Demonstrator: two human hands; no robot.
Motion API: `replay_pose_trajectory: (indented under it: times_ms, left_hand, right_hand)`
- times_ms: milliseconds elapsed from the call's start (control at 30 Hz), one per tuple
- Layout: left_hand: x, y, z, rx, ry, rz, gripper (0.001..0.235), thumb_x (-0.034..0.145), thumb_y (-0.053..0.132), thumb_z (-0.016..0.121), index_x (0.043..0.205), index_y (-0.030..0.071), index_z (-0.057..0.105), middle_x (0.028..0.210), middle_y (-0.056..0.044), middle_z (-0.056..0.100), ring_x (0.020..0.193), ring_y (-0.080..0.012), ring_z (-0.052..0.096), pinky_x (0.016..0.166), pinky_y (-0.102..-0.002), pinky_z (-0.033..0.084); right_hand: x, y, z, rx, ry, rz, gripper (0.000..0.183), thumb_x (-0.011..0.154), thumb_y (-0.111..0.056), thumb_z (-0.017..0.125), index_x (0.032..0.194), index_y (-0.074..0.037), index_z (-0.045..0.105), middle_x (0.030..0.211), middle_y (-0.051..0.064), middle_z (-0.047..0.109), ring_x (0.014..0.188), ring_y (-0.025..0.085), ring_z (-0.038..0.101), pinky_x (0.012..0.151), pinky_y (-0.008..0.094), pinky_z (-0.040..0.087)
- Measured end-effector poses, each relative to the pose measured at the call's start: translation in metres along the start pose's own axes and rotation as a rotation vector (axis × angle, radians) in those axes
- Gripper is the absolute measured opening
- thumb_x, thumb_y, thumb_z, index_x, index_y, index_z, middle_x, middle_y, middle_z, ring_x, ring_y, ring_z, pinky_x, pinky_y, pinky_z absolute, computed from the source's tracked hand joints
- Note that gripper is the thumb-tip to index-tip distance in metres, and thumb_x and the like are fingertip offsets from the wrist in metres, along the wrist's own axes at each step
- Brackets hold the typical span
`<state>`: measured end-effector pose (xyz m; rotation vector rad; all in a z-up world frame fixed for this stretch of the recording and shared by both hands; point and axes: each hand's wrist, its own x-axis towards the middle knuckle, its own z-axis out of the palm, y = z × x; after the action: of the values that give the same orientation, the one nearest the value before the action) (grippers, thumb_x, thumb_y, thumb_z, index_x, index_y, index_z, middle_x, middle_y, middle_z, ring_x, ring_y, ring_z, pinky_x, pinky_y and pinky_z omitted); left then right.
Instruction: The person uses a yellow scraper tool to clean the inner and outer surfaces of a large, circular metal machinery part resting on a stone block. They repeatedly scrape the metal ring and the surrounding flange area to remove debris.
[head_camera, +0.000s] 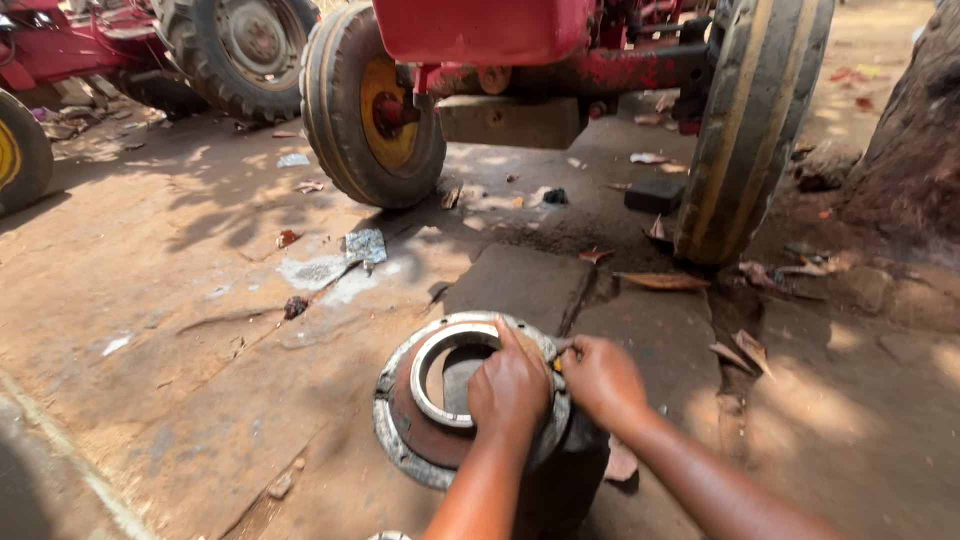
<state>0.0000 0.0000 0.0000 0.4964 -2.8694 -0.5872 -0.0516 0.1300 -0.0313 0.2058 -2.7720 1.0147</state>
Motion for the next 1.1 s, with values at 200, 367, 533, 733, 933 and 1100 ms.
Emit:
replay_pose_trajectory:
  times_ms: [200, 367, 533, 733, 933, 1100]
  left_hand:
    - [-0.009, 0.006, -0.009, -0.041, 0.029, -0.004, 0.071, 0.099, 0.032, 0.041, 0.159, -0.002, 0.023, 0.095, -0.019, 0.075, 0.087, -0.0349, 0.074, 0.077, -0.048, 0.059]
    - [-0.008, 0.004, -0.009, -0.042, 0.099, 0.032, 0.073, 0.097, 0.033, 0.045, 0.157, -0.004, 0.026, 0.093, -0.020, 0.075, 0.085, -0.0366, 0.073, 0.075, -0.048, 0.058]
    - [-0.004, 0.000, -0.003, -0.018, 0.072, 0.036, 0.074, 0.097, 0.033, 0.046, 0.158, -0.004, 0.025, 0.089, -0.022, 0.075, 0.082, -0.0370, 0.074, 0.074, -0.048, 0.058]
    - [-0.010, -0.001, 0.012, -0.043, 0.114, 0.052, 0.077, 0.094, 0.034, 0.049, 0.157, -0.004, 0.025, 0.089, -0.021, 0.075, 0.081, -0.0380, 0.073, 0.074, -0.050, 0.058]
    - [-0.006, -0.003, 0.014, -0.020, 0.129, 0.035, 0.078, 0.096, 0.035, 0.049, 0.158, -0.005, 0.025, 0.094, -0.021, 0.075, 0.086, -0.0374, 0.074, 0.077, -0.050, 0.058]
    - [0.000, -0.001, 0.005, -0.063, 0.111, 0.009, 0.083, 0.093, 0.039, 0.051, 0.158, -0.003, 0.021, 0.099, -0.022, 0.075, 0.092, -0.0389, 0.072, 0.082, -0.050, 0.056]
  right_hand:
    - [-0.032, -0.018, -0.054, 0.113, -0.234, 0.200, 0.032, 0.091, -0.029, 0.056, 0.114, -0.018, 0.076, 0.090, 0.017, 0.079, 0.084, 0.038, 0.078, 0.082, 0.046, 0.059]
    - [-0.053, -0.030, -0.052, -0.001, -0.107, 0.141, 0.031, 0.091, -0.031, 0.060, 0.112, -0.019, 0.079, 0.089, 0.020, 0.077, 0.090, 0.037, 0.074, 0.086, 0.045, 0.056]
    - [-0.047, -0.027, -0.033, 0.010, -0.011, 0.187, 0.029, 0.089, -0.032, 0.061, 0.106, -0.018, 0.080, 0.094, 0.017, 0.077, 0.095, 0.038, 0.072, 0.087, 0.047, 0.056]
    - [-0.041, -0.009, -0.012, 0.012, 0.082, 0.137, 0.028, 0.090, -0.032, 0.061, 0.105, -0.016, 0.079, 0.100, 0.018, 0.075, 0.099, 0.040, 0.070, 0.088, 0.049, 0.054]
    - [-0.037, 0.003, -0.022, 0.022, -0.005, 0.038, 0.030, 0.086, -0.031, 0.061, 0.105, -0.016, 0.079, 0.099, 0.017, 0.076, 0.096, 0.039, 0.072, 0.087, 0.048, 0.056]
    - [-0.045, -0.005, -0.030, -0.005, 0.037, 0.015, 0.030, 0.088, -0.032, 0.058, 0.104, -0.017, 0.079, 0.097, 0.019, 0.075, 0.094, 0.041, 0.070, 0.086, 0.051, 0.055]
